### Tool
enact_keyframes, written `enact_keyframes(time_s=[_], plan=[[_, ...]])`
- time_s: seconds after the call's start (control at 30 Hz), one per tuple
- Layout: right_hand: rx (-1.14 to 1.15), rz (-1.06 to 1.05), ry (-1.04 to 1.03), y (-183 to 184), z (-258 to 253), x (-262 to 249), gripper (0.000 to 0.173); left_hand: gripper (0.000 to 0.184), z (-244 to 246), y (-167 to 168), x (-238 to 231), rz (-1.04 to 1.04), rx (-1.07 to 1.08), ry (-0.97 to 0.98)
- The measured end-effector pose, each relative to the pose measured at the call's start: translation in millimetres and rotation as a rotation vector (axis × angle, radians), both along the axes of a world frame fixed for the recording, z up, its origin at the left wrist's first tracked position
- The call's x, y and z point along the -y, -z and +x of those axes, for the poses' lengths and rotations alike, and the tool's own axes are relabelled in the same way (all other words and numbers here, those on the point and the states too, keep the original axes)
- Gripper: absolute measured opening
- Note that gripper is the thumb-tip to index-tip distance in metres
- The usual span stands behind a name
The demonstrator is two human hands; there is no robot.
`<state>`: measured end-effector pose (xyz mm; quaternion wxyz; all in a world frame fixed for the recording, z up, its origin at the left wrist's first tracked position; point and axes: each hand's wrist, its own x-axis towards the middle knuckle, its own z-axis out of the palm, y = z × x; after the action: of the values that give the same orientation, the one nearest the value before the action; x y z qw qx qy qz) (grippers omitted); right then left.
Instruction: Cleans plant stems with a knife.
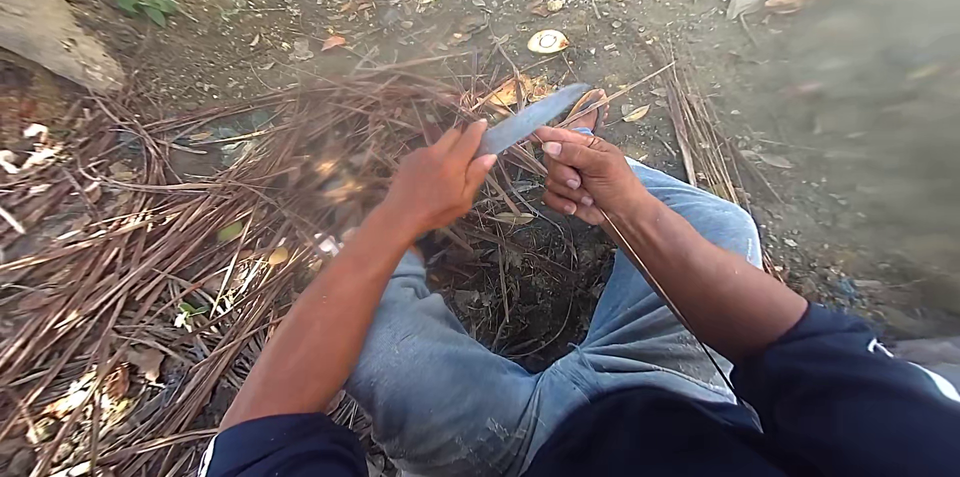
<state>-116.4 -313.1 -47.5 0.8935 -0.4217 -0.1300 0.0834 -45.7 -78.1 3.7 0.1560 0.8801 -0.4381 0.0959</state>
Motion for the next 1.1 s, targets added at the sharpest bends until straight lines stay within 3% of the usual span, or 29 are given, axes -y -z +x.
enact_keyframes(time_s=[0.07,0.13,0.2,0.3,0.43,0.57,0.67,0.8,0.93,1.1], plan=[[-0.003,0.003,0.007,-5.3,-2.8,-4.2,0.021,0.052,-0.5,-1.2,2.6,-0.032,0.019,0.016],[-0.016,-0.023,0.017,-11.6,-6.0,-6.0,0.038,0.051,6.7,-3.7,-4.2,-0.091,-0.059,-0.056],[0.006,-0.039,0.009,-9.1,-5.1,-5.6,0.042,0.053,7.9,-3.4,-8.3,-0.119,-0.087,-0.085],[0.045,-0.033,-0.001,0.4,-2.0,-2.3,0.04,0.054,1.8,-3.5,-5.6,-0.093,-0.09,-0.009],[0.021,-0.062,-0.002,-9.8,-6.3,-0.8,0.041,0.05,16.7,0.0,-15.2,-0.184,-0.144,-0.114],[0.032,-0.085,-0.027,-5.5,-7.3,1.6,0.041,0.051,5.4,-4.3,-7.6,-0.168,-0.151,-0.037],[0.046,-0.131,-0.056,0.0,-14.9,4.7,0.04,0.049,18.6,-6.8,-16.6,-0.319,-0.433,-0.172],[0.018,-0.171,-0.083,13.0,-24.2,6.5,0.038,0.049,16.3,-7.6,-19.0,-0.65,-0.904,-0.064],[-0.006,-0.212,-0.116,28.4,-36.7,1.9,0.039,0.05,13.5,-13.3,-16.6,-0.833,-1.097,0.023],[0.027,-0.24,-0.082,33.0,-37.5,-7.5,0.036,0.042,9.8,-13.5,-12.1,-0.873,-1.232,0.063]])
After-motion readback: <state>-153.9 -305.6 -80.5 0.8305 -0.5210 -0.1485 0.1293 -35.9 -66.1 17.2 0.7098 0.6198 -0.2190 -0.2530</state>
